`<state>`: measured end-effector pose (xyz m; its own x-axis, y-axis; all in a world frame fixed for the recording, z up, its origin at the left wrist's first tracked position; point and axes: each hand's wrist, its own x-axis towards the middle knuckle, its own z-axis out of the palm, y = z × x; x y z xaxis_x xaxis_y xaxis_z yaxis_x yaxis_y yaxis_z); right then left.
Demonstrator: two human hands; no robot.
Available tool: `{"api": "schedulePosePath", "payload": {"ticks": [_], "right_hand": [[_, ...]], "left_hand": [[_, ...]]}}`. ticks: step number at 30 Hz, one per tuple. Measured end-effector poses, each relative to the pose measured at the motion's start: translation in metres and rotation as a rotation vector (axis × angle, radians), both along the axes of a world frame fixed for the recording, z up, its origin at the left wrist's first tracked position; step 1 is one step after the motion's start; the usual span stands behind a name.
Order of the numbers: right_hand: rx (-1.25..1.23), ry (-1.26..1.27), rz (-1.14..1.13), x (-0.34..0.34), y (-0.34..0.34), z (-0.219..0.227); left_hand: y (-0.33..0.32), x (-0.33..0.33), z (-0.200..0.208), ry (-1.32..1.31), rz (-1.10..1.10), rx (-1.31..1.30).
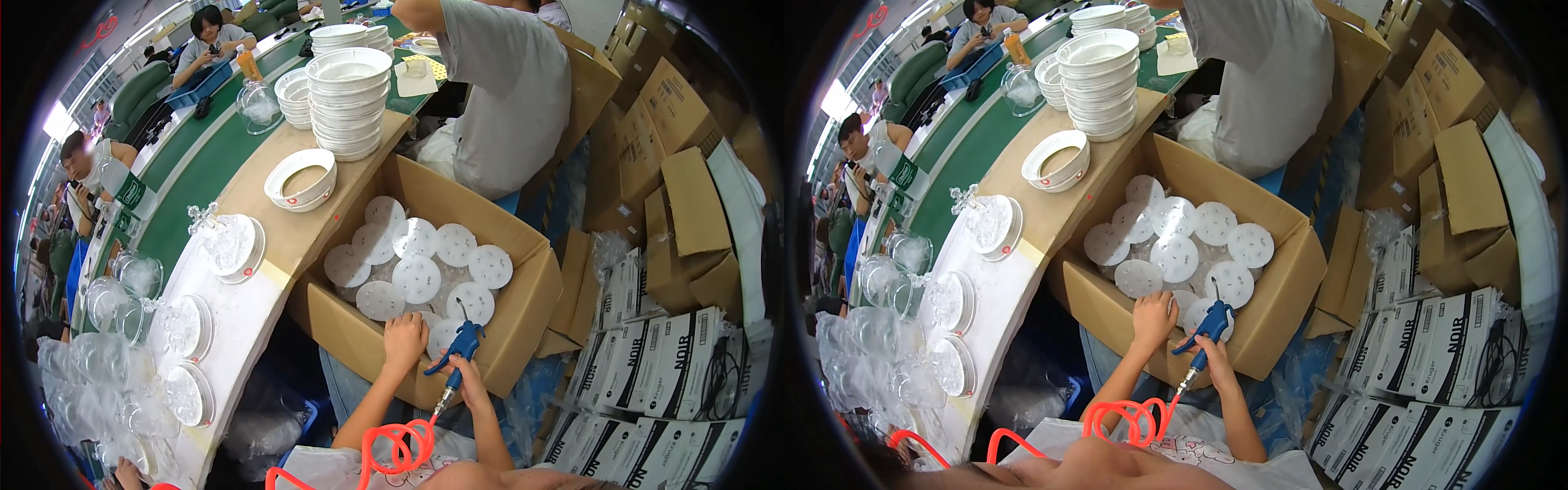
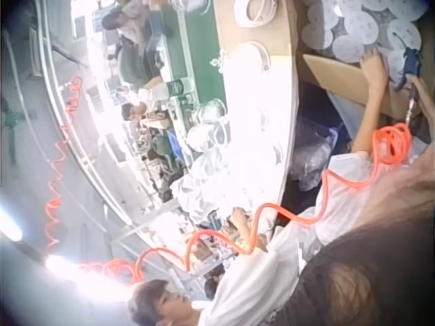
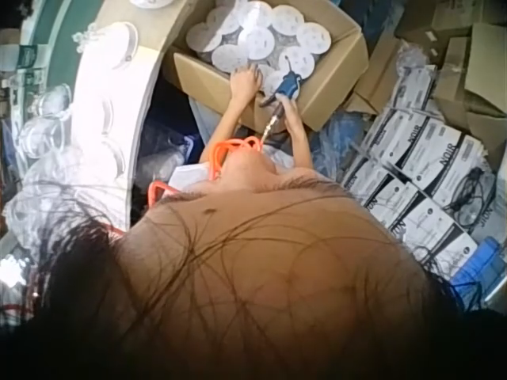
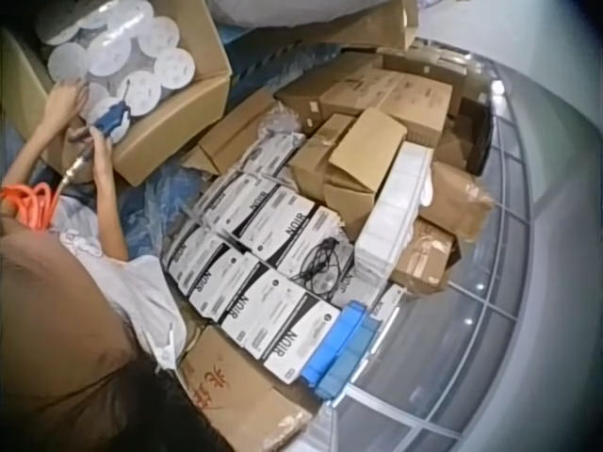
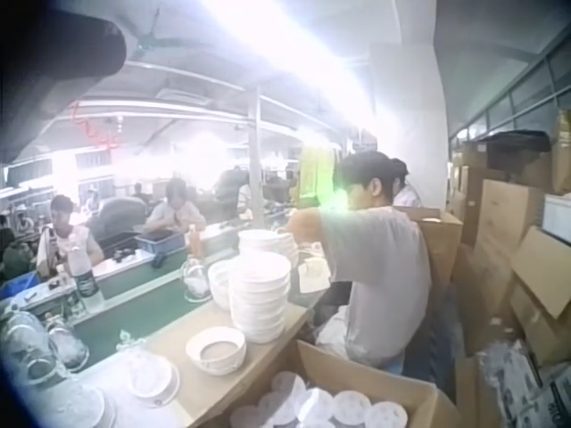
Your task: Clean plastic light covers with an air duster and assemble them onto circular bases at a factory workstation.
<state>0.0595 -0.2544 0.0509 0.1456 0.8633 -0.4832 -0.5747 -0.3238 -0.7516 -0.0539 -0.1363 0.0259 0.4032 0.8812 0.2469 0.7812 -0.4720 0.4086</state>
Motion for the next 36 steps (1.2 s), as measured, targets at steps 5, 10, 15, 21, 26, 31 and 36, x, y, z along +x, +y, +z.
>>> {"api": "schedulePosePath", "payload": {"ticks": [5, 10, 15, 21, 26, 31, 36], "right_hand": [[-0.005, -0.017, 0.009, -0.0001, -0.0001, 0.0035], [-0.009, -0.027, 0.009, -0.0018, -0.0013, 0.0065], [-0.002, -0.035, 0.011, -0.0014, -0.0009, 0.0074], [-0.013, -0.022, 0.005, -0.0014, 0.0004, 0.0065], [-0.017, -0.027, 0.004, -0.0012, 0.0000, 0.0059], [-0.017, -0.060, 0.021, -0.0010, -0.0007, 0.0047], [-0.014, -0.018, 0.001, -0.0002, -0.0015, 0.0017]], "left_hand": [[-0.0002, -0.0001, -0.0001, -0.009, -0.003, 0.005], [-0.0021, -0.0010, -0.0011, -0.012, -0.005, 0.006], [-0.0014, -0.0004, -0.0031, -0.017, -0.004, 0.011], [-0.0002, -0.0005, -0.0027, -0.022, 0.003, 0.009], [-0.0003, 0.0006, -0.0019, -0.044, -0.004, 0.036], [-0.0012, 0.0004, -0.0027, -0.040, -0.005, 0.036], [-0.0013, 0.0006, -0.0012, -0.040, -0.003, 0.022]]}}
